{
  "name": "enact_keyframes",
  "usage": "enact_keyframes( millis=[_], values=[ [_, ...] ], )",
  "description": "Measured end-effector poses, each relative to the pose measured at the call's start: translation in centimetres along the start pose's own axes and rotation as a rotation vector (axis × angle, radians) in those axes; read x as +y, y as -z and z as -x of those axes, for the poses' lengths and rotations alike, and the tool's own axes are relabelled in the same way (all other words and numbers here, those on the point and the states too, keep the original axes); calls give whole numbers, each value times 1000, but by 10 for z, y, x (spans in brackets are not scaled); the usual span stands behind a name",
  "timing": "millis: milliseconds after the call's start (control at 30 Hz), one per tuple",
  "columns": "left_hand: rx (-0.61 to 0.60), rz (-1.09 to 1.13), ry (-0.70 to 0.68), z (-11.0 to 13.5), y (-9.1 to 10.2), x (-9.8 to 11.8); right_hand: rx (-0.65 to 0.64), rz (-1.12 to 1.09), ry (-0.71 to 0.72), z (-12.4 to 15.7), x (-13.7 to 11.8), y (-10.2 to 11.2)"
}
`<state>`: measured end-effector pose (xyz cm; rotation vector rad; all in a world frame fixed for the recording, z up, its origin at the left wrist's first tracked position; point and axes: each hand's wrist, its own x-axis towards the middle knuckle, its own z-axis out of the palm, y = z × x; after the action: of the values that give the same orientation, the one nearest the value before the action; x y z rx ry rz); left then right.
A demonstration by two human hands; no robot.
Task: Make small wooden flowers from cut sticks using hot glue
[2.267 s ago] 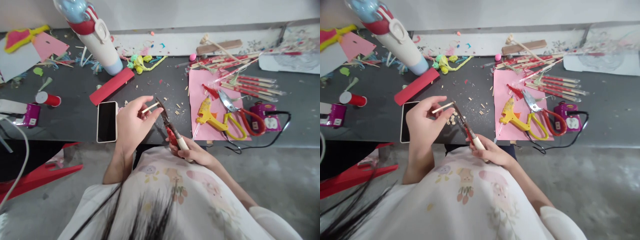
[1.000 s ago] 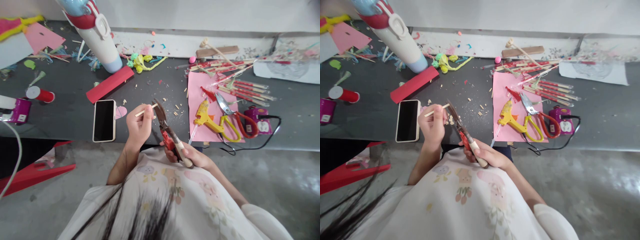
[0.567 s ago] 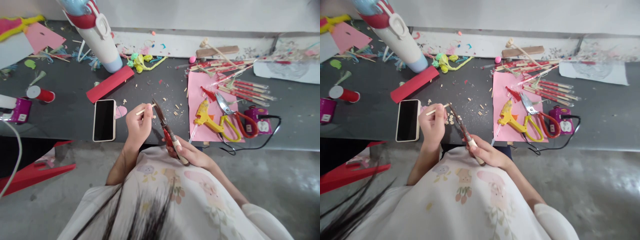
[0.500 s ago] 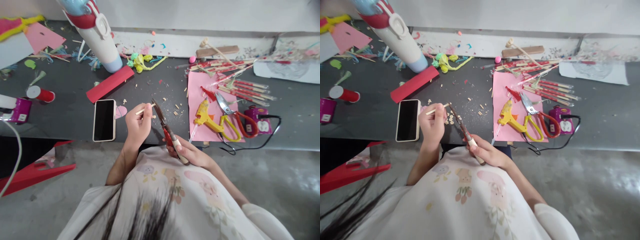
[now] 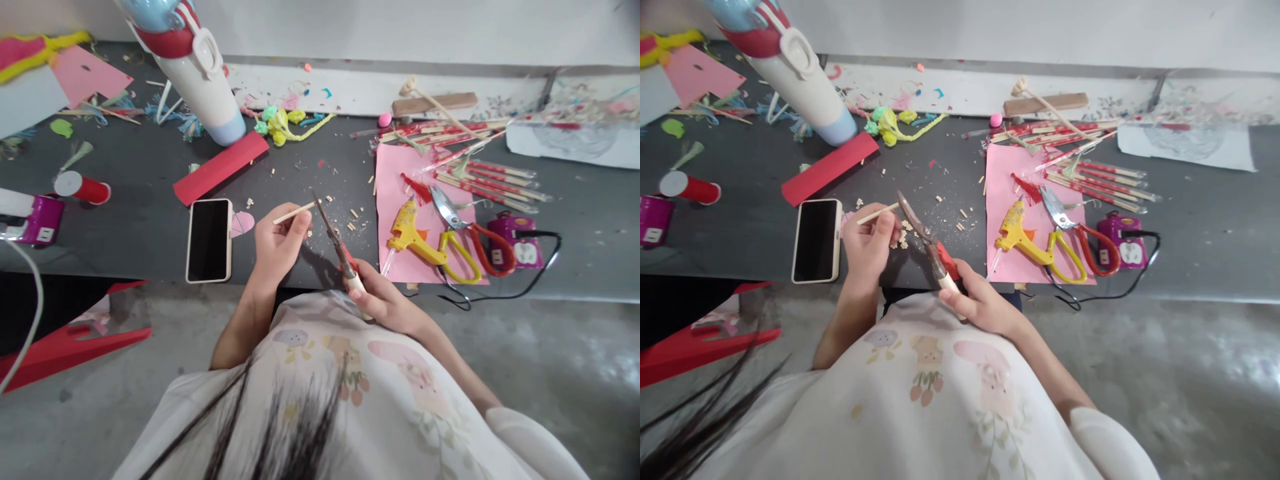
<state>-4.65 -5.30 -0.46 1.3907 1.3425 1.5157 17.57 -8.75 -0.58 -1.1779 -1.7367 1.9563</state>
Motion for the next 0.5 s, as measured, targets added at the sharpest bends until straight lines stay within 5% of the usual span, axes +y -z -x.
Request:
enact_keyframes(
  millis=[100, 267, 367, 500],
  values=[
    [-47, -10, -61, -4, 13, -4, 73, 204, 21, 5, -5, 7],
    [-246, -382, -292, -14, 30, 10, 125, 431, -7, 11, -11, 12],
    [-370, -482, -298, -16, 33, 15, 124, 454, -46, 12, -12, 11],
    [-392, -481, -236, -14, 33, 10, 148, 478, -85, 11, -14, 9]
  ],
)
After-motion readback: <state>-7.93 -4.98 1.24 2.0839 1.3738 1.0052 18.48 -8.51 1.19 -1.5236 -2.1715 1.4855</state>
